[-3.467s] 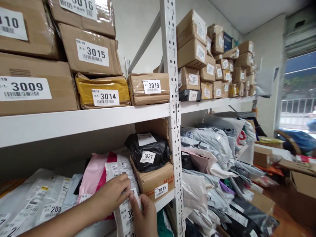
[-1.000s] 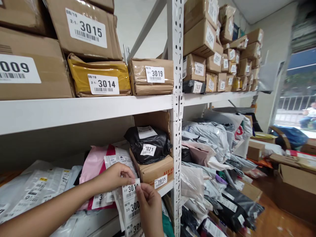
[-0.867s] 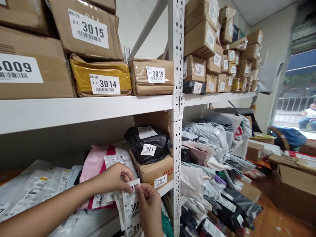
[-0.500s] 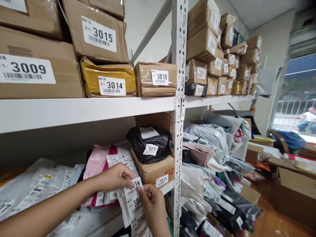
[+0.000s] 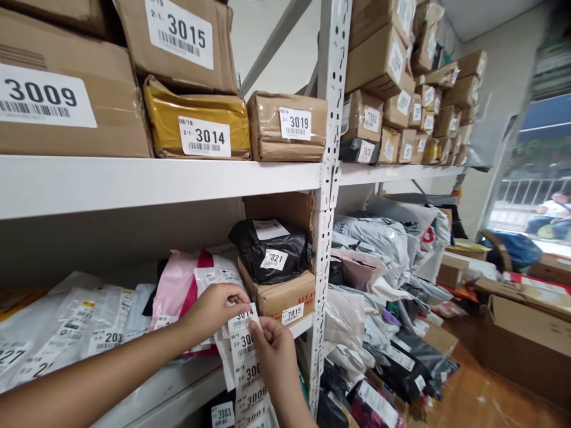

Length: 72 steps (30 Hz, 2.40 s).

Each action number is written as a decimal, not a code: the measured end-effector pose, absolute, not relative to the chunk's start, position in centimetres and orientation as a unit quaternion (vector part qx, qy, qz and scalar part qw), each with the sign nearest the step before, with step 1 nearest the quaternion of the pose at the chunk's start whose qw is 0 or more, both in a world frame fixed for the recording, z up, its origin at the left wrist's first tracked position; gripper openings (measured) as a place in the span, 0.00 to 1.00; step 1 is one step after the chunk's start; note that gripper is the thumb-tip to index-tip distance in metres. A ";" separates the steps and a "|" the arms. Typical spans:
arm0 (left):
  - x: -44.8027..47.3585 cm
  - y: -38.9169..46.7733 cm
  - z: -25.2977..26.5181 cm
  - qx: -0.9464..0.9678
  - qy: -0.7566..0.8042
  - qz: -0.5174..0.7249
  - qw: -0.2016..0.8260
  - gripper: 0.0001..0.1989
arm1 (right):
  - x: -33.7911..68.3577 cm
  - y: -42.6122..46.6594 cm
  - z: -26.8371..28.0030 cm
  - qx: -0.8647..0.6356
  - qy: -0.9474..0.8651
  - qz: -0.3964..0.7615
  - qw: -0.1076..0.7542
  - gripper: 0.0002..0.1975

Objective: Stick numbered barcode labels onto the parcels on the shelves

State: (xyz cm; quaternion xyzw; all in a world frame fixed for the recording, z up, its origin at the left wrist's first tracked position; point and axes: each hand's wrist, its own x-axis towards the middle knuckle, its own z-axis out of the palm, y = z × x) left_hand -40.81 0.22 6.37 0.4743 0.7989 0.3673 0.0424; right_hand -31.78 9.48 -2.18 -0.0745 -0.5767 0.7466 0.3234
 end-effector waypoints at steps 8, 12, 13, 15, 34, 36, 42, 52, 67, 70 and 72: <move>-40.9 0.0 5.2 0.462 0.779 0.422 0.036 0.11 | -32.6 9.5 -2.9 -0.120 -0.585 0.711 0.370 0.24; -40.6 -0.2 5.0 0.479 0.776 0.411 0.005 0.09 | -32.6 9.3 -2.5 -0.129 -0.580 0.720 0.360 0.25; -40.5 -0.2 5.0 0.481 0.776 0.409 -0.002 0.08 | -32.5 9.3 -2.3 -0.130 -0.576 0.725 0.353 0.25; -40.3 -0.2 5.1 0.481 0.774 0.411 -0.015 0.07 | -32.3 9.3 -1.9 -0.129 -0.566 0.737 0.347 0.26; -41.9 0.1 6.2 0.443 0.754 0.454 0.172 0.19 | -31.8 8.6 -2.1 -0.114 -0.548 0.734 0.385 0.26; -42.2 0.0 6.5 0.440 0.753 0.444 0.208 0.19 | -31.9 8.5 -2.3 -0.123 -0.560 0.708 0.412 0.26; -42.1 -0.7 6.1 0.445 0.751 0.443 0.205 0.18 | -31.4 8.7 -2.1 -0.101 -0.591 0.710 0.370 0.25; -41.6 -0.6 5.3 0.467 0.757 0.443 0.110 0.11 | -31.4 9.6 -2.4 -0.088 -0.566 0.760 0.306 0.29; -41.0 -0.8 4.6 0.523 0.735 0.431 0.000 0.07 | -31.5 9.6 -2.6 -0.076 -0.573 0.759 0.301 0.29; -41.4 -0.6 4.9 0.482 0.746 0.450 0.085 0.12 | -31.5 9.3 -2.5 -0.093 -0.576 0.747 0.319 0.30; -41.8 -0.5 5.2 0.467 0.744 0.453 0.153 0.16 | -31.4 9.0 -2.3 -0.105 -0.573 0.740 0.338 0.30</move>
